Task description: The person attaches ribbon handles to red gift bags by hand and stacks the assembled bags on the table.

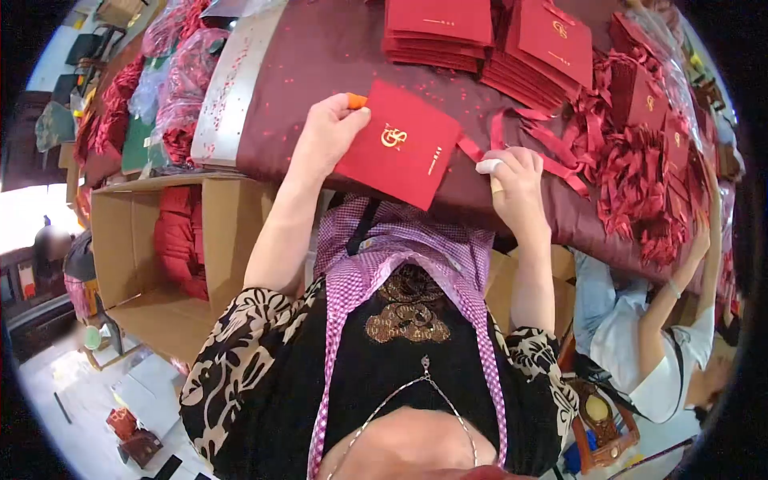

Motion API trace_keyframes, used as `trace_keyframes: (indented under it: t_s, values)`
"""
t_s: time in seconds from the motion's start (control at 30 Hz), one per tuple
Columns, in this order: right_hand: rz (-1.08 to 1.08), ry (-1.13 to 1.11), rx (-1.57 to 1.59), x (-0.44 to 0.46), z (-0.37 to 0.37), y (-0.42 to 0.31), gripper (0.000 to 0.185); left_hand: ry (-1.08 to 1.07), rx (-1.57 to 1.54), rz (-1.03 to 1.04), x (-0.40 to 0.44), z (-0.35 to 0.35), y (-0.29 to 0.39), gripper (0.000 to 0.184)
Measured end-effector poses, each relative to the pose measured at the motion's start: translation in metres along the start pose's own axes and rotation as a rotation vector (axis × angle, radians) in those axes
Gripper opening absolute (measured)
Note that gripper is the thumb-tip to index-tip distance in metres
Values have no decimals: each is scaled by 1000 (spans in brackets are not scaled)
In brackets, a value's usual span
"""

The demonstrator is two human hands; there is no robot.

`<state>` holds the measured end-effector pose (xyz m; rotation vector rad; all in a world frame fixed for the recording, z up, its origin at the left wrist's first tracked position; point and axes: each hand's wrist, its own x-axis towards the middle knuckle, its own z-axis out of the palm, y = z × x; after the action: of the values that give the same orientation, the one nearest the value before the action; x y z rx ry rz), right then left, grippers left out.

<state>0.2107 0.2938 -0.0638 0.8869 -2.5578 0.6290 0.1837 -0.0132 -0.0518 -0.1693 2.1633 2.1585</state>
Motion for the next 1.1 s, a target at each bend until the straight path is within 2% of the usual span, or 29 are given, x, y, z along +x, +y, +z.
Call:
trace_keyframes:
  t_s: [0.1,0.23,0.3,0.37,0.43,0.57,0.63,0.67,0.73,0.77,0.83,0.93,0.97,1.0,1.1]
  values:
    - [119,-11,40,-3,-19,13,17,19,81,4,1,-6,-7,17]
    - [191,126,110,20,-32,7,21,7,-9,-7,-2,-4,-6,18]
    - [176,129,108,31,-21,1,23,1,-17,2,-1,-3,-6,18]
    - [178,30,105,40,-3,-9,27,-7,-25,-7,-4,-1,-4,19]
    - [152,-31,-2,41,20,-10,26,-4,-41,-4,-6,0,-3,19]
    - [170,-3,-54,36,34,0,12,3,-34,-28,-15,-6,3,20]
    - [192,49,-43,32,34,6,11,-3,-18,7,-17,-8,3,20]
    - [173,138,-10,32,35,10,10,2,-23,9,-18,-7,5,20]
    - [299,190,149,35,28,8,8,0,-17,26,-17,-6,2,20]
    - [429,224,285,36,27,4,8,-4,-11,42,-17,-4,1,20]
    - [526,276,579,41,20,-8,12,-10,-1,63,-18,0,1,19]
    - [502,231,826,48,21,-35,22,-11,8,97,-18,9,5,17]
    - [450,205,809,50,24,-43,21,-2,8,105,-19,11,6,16]
    - [489,155,834,52,25,-50,18,-5,14,103,-19,13,6,16]
    - [389,173,844,63,27,-67,13,-22,53,135,-23,17,8,15]
